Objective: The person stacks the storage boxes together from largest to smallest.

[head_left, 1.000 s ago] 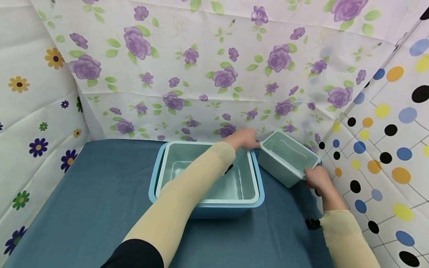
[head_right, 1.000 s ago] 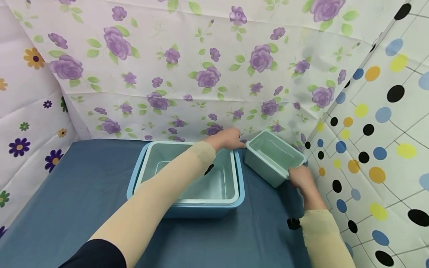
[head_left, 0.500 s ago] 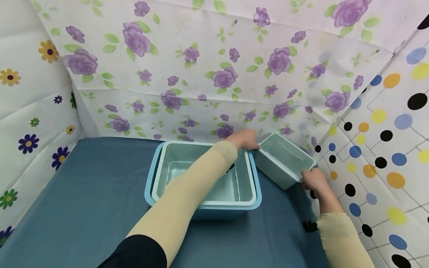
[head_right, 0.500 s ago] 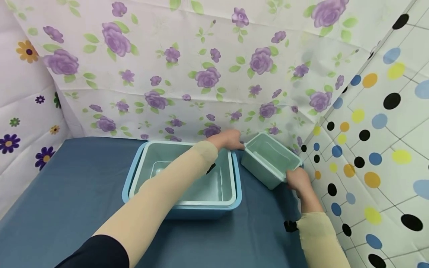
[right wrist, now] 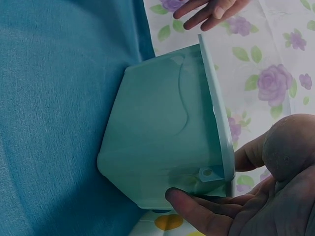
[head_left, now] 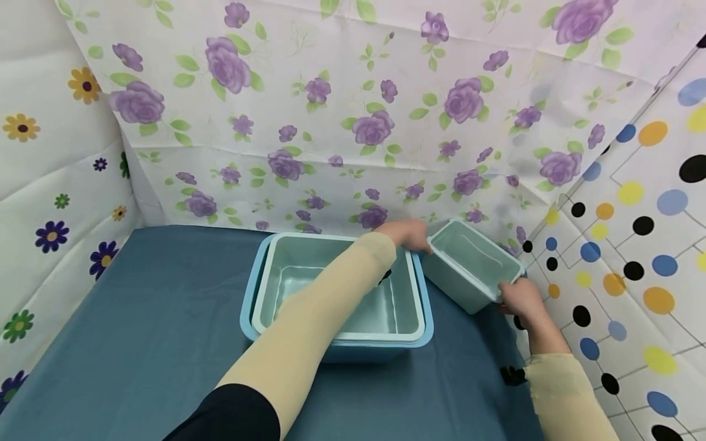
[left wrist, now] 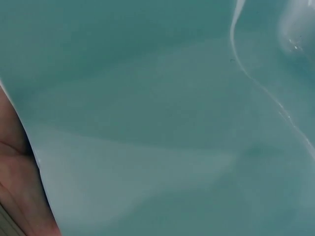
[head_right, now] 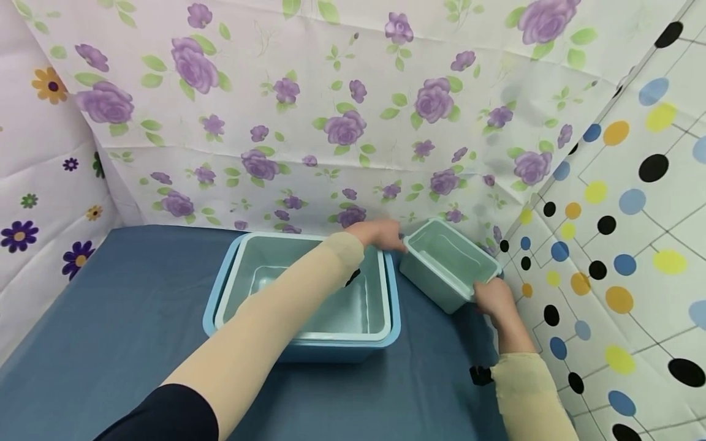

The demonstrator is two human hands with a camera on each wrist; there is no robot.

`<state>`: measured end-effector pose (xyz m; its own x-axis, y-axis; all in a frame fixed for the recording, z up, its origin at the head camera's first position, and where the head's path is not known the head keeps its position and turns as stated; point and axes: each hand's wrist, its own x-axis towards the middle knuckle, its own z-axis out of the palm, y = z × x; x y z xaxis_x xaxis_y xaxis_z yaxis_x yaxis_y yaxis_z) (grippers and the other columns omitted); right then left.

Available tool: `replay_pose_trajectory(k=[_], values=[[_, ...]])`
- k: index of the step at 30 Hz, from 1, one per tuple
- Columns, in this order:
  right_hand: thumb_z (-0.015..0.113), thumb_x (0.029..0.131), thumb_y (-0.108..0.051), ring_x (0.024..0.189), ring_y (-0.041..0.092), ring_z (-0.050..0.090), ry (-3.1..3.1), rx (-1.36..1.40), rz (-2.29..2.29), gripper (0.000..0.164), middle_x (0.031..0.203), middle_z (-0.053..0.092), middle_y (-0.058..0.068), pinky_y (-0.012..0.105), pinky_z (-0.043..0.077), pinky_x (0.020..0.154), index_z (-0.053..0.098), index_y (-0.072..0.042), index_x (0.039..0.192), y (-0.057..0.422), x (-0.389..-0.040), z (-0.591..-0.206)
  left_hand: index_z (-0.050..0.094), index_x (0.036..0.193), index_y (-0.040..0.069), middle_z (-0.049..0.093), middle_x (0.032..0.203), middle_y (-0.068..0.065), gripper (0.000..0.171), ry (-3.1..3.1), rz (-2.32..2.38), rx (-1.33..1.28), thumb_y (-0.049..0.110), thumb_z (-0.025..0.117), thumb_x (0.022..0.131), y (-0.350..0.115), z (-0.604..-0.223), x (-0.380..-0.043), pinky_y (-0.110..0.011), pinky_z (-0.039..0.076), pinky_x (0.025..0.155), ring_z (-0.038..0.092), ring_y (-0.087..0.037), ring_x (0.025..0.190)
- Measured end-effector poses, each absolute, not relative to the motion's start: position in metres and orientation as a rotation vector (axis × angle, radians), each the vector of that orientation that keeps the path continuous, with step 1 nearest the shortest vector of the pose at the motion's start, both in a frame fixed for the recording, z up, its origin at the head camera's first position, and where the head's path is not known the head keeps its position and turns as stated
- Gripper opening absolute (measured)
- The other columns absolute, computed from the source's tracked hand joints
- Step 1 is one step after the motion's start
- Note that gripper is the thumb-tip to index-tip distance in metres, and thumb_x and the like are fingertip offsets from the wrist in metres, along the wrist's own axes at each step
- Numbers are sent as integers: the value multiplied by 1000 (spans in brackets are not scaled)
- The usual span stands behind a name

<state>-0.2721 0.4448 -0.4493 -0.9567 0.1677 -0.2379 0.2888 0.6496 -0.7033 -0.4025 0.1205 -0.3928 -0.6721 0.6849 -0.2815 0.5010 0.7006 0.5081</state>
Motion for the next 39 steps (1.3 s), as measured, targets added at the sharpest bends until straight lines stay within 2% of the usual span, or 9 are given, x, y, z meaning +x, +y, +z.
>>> replay_pose_trajectory(k=[4, 10, 14, 17, 19, 24, 29, 34, 39], values=[[42, 105, -15, 101, 48, 73, 2733, 375, -1187, 44, 126, 54, 36, 47, 69, 80, 51, 20, 128, 445, -270, -451, 66, 146, 1, 63, 154, -18, 47, 2423, 531, 903, 37, 62, 115, 124, -390, -403, -41, 50, 112, 63, -29, 135], [43, 105, -14, 88, 34, 74, 2727, 398, -1192, 36, 121, 57, 34, 44, 69, 75, 55, 17, 119, 441, -269, -456, 63, 154, 7, 57, 163, -12, 51, 2402, 468, 856, 40, 63, 115, 130, -386, -403, -39, 48, 115, 59, -25, 143], [42, 107, -14, 93, 36, 76, 2687, 390, -1241, 44, 129, 55, 38, 45, 69, 78, 52, 22, 128, 440, -269, -457, 54, 163, 8, 52, 169, -9, 57, 2379, 442, 828, 39, 62, 116, 134, -384, -403, -36, 47, 116, 55, -23, 148], [39, 107, -13, 93, 37, 77, 2666, 405, -1290, 48, 135, 52, 41, 46, 69, 80, 47, 25, 135, 440, -269, -455, 56, 160, 5, 53, 166, -12, 53, 2366, 484, 863, 34, 61, 116, 136, -384, -403, -36, 47, 111, 57, -24, 141], [38, 108, -13, 90, 34, 77, 2648, 419, -1313, 50, 137, 49, 42, 45, 68, 80, 44, 27, 138, 441, -269, -454, 57, 159, 3, 54, 166, -14, 52, 2361, 516, 892, 32, 62, 116, 136, -384, -403, -36, 47, 109, 57, -25, 139], [37, 108, -12, 84, 26, 78, 2591, 422, -1333, 52, 140, 46, 43, 45, 68, 80, 41, 28, 141, 438, -272, -454, 50, 164, 1, 50, 169, -15, 58, 2366, 526, 896, 31, 62, 116, 131, -386, -404, -38, 47, 115, 54, -27, 146], [38, 107, -11, 85, 29, 80, 2566, 409, -1333, 52, 139, 46, 43, 43, 68, 79, 39, 28, 143, 434, -274, -451, 53, 160, -1, 55, 164, -19, 55, 2393, 567, 913, 31, 62, 116, 127, -388, -406, -41, 48, 115, 58, -30, 143], [39, 105, -9, 92, 37, 79, 2554, 390, -1346, 53, 139, 46, 42, 43, 68, 80, 40, 28, 144, 431, -273, -450, 47, 165, -2, 50, 168, -20, 62, 2410, 627, 891, 29, 63, 115, 125, -390, -406, -41, 46, 118, 54, -31, 148], [39, 104, -8, 98, 40, 76, 2567, 388, -1322, 54, 138, 48, 41, 44, 69, 80, 40, 25, 147, 427, -268, -452, 53, 161, -3, 54, 164, -20, 56, 2430, 627, 920, 28, 63, 115, 128, -396, -404, -40, 49, 116, 57, -31, 144]])
